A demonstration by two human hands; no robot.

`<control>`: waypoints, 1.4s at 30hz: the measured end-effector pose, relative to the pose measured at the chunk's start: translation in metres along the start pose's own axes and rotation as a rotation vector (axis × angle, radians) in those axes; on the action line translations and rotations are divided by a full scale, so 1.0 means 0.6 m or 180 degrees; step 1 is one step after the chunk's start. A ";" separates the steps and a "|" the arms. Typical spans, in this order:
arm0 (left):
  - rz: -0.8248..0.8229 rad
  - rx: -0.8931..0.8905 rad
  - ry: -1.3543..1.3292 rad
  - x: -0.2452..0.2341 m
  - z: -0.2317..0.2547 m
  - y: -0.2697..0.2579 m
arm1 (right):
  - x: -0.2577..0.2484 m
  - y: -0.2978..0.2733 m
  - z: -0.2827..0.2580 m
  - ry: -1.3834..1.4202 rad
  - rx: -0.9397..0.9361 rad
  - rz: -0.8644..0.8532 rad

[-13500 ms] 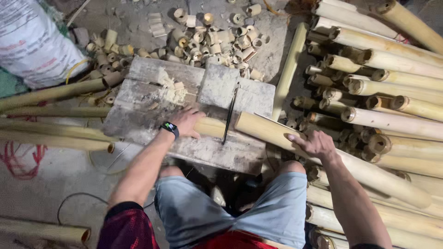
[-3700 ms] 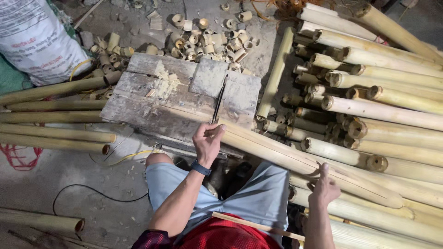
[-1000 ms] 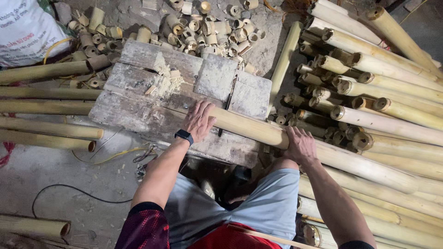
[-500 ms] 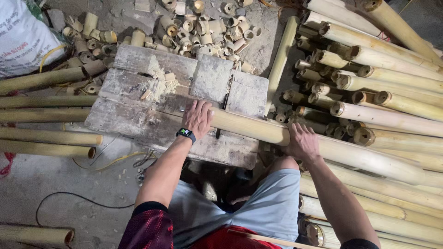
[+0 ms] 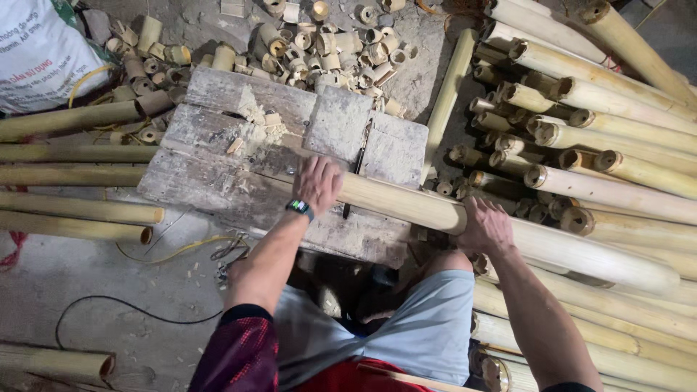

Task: The person repeatedly feeds bamboo poles through a table saw to cut them into shorter segments. The cut pieces are stacked on the floor to the right, while offcuts accumulate on the left.

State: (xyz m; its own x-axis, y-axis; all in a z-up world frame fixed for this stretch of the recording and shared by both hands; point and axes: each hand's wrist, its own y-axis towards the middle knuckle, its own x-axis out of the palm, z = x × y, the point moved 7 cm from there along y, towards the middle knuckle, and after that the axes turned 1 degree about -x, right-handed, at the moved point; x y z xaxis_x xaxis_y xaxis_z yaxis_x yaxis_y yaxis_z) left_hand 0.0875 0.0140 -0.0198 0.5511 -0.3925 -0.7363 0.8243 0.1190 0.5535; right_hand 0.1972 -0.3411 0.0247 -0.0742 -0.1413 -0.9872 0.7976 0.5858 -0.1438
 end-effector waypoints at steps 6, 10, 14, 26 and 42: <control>-0.0549 -0.0379 0.0328 0.047 -0.039 0.017 | -0.007 0.007 0.003 -0.0110 0.0090 -0.0075; -0.0488 -0.0748 0.0188 0.067 -0.065 0.048 | -0.025 0.009 -0.009 -0.0165 -0.0112 0.0361; -0.0387 -0.0954 0.0181 0.045 -0.057 0.038 | -0.038 0.018 -0.017 0.0008 -0.0174 0.0139; -0.0358 -0.0522 0.0171 0.037 -0.044 0.054 | -0.015 0.037 0.012 -0.0179 -0.0057 0.0198; -0.0454 -0.0159 0.0515 0.055 -0.042 0.002 | -0.034 0.053 0.011 0.0324 -0.0055 -0.0478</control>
State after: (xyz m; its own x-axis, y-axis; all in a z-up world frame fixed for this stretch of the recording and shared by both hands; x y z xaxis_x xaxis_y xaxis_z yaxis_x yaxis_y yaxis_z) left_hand 0.1101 0.0243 -0.0530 0.4388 -0.2575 -0.8609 0.8986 0.1192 0.4223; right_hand 0.2282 -0.3250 0.0409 -0.2526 -0.1474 -0.9563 0.7626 0.5780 -0.2905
